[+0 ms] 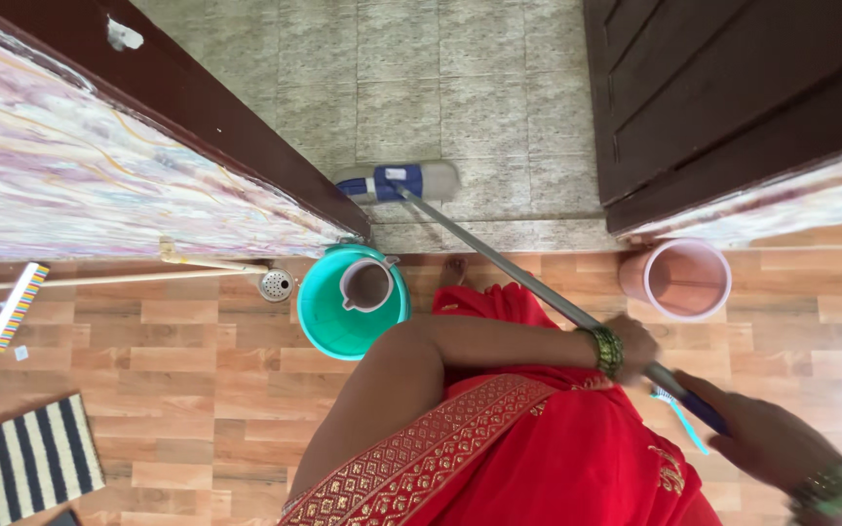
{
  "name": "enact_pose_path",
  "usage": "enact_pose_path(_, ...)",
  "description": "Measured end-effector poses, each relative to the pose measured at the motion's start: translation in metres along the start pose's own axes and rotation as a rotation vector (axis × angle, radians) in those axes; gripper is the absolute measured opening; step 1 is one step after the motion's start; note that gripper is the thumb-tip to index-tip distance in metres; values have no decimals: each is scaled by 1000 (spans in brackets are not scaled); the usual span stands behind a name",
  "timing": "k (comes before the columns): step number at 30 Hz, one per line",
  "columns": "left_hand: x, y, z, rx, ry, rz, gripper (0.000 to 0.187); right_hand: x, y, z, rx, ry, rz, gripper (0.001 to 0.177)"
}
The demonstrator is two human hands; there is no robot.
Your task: The person mops a tile floor using a spray mop, moving the mop head back and forth across the surface.
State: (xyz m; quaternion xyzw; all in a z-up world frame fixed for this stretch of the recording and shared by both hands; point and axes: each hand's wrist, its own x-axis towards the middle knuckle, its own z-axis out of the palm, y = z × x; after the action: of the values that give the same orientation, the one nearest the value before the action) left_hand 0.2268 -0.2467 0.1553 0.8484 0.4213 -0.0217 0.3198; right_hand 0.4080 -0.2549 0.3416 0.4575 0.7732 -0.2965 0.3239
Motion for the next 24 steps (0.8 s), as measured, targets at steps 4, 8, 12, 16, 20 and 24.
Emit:
enact_pose_path(4, -8, 48, 25, -280, 271, 292, 20, -39, 37, 36, -82, -140, 124, 96)
enact_pose_path(8, -9, 43, 44, -337, 273, 504, 43, -49, 30, 64, -114, -129, 198, 95)
enact_pose_path(12, 2, 28, 49, -249, 193, 531, 42, -44, 19, 61, -76, -142, 312, 85)
enact_pose_path(16, 10, 1, 53, -263, 289, 622, 45, -32, 3, 51, -53, -64, 319, 83)
enact_pose_path(20, 12, -43, 39, -231, 249, 566, 45, -5, -29, 20, 7, 17, 312, 83)
enact_pose_path(24, 15, -111, 15, -181, 165, 497, 34, 40, -65, -32, 139, 67, 306, 94)
